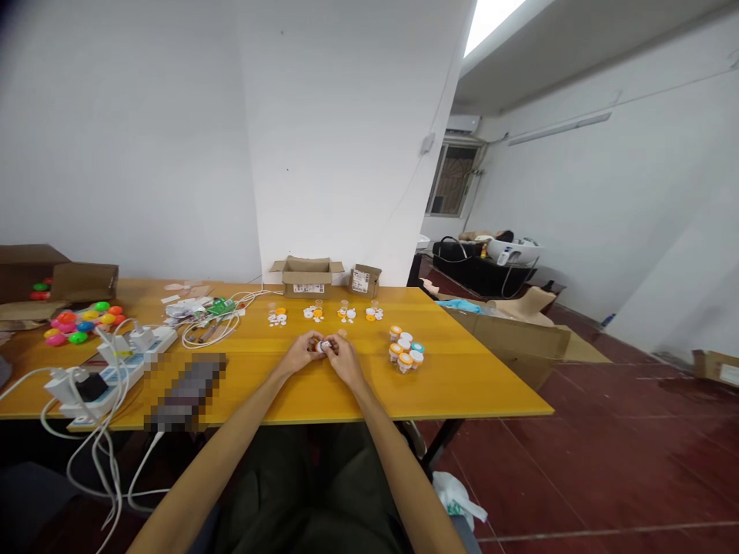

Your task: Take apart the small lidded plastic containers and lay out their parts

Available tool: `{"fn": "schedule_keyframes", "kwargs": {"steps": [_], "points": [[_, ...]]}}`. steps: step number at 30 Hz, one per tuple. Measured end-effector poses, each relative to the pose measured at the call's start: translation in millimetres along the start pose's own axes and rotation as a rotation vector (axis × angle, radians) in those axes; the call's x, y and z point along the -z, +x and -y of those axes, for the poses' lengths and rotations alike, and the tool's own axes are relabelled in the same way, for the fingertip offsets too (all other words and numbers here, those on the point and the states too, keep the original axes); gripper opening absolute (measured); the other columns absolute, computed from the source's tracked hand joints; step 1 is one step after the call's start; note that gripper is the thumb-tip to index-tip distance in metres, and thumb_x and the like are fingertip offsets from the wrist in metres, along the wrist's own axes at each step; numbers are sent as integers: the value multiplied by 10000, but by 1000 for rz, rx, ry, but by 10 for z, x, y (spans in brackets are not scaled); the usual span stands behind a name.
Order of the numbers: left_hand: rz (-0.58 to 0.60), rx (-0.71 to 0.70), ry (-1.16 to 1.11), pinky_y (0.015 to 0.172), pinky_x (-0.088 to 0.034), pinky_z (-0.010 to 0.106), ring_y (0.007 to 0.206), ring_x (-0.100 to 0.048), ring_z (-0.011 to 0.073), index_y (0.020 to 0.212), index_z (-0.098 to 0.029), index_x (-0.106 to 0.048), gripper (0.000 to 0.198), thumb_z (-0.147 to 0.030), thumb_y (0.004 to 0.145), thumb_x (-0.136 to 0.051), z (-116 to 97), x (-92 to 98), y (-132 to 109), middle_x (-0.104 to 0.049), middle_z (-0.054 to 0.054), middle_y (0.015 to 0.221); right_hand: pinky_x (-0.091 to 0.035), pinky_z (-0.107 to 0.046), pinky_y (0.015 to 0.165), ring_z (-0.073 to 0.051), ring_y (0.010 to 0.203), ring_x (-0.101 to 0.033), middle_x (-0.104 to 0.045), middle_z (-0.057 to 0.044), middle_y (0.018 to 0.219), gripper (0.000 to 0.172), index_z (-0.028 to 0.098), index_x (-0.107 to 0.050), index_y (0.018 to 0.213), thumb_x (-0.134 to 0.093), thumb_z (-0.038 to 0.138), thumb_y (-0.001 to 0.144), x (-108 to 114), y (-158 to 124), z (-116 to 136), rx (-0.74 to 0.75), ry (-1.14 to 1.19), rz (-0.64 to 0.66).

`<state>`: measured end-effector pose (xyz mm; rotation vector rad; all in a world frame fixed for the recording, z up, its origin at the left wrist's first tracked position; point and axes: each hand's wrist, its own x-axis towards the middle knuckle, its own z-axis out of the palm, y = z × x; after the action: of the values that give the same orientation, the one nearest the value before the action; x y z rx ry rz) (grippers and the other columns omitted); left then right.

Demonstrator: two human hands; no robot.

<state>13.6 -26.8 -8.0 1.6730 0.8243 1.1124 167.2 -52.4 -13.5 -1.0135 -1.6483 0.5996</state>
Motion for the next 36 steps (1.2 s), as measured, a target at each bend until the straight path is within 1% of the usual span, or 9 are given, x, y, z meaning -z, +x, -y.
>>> {"fn": "schedule_keyframes", "kwargs": {"steps": [5, 11, 16, 19, 22, 27, 32, 36], "points": [[9, -57, 88, 680, -487, 256, 693, -596, 146, 902, -204, -658, 333, -306, 631, -823, 41, 7, -2, -651, -32, 717, -557, -320, 699, -194, 726, -680, -734, -31, 840, 148, 221, -658, 863, -583, 344, 830, -5, 0, -27, 3, -83, -7], [16, -129, 217, 754, -491, 277, 775, -612, 175, 887, -212, -695, 210, -229, 682, -737, 7, 10, -18, -691, -11, 797, -538, -323, 725, -198, 742, -666, -723, -20, 802, 96, 233, -655, 814, -578, 279, 782, 28, -17, 57, 22, -154, -21], [-12, -153, 275, 791, -490, 289, 772, -611, 177, 882, -213, -698, 218, -165, 670, -704, -63, 4, -33, -705, -3, 826, -545, -318, 697, -185, 683, -661, -722, -17, 766, 104, 222, -652, 776, -581, 298, 761, 28, -11, 83, -24, -54, -4], [-21, -145, 264, 785, -496, 286, 759, -608, 176, 901, -223, -690, 232, -184, 674, -717, -80, 1, -46, -702, -8, 812, -547, -310, 673, -185, 673, -665, -719, -18, 737, 114, 216, -648, 758, -592, 315, 752, 21, -2, 56, -53, 8, 5], [-25, -146, 280, 782, -491, 286, 759, -607, 178, 879, -229, -683, 204, -199, 682, -724, -79, 1, -58, -698, -8, 810, -552, -307, 660, -186, 670, -671, -727, -20, 733, 137, 211, -660, 768, -604, 334, 744, 23, 7, 27, -65, 57, 13], [-44, -158, 281, 824, -491, 307, 808, -622, 204, 879, -244, -702, 197, -231, 687, -744, -41, -3, -58, -721, 11, 862, -555, -304, 648, -187, 657, -671, -734, -19, 725, 167, 211, -688, 764, -632, 367, 746, 38, 25, -18, -68, 69, 24], [-24, -137, 274, 866, -492, 330, 859, -635, 228, 894, -248, -739, 201, -250, 694, -752, -30, 1, -50, -736, 23, 846, -570, -326, 663, -204, 674, -685, -746, -28, 733, 187, 213, -717, 750, -656, 390, 749, 44, 28, -34, -87, 87, 19], [-24, -149, 275, 856, -493, 336, 840, -635, 226, 885, -244, -760, 197, -248, 688, -764, -68, 5, -50, -742, 30, 841, -589, -356, 695, -226, 706, -707, -760, -41, 752, 187, 218, -735, 737, -667, 392, 735, 43, 19, -10, -109, 131, 11]]}}
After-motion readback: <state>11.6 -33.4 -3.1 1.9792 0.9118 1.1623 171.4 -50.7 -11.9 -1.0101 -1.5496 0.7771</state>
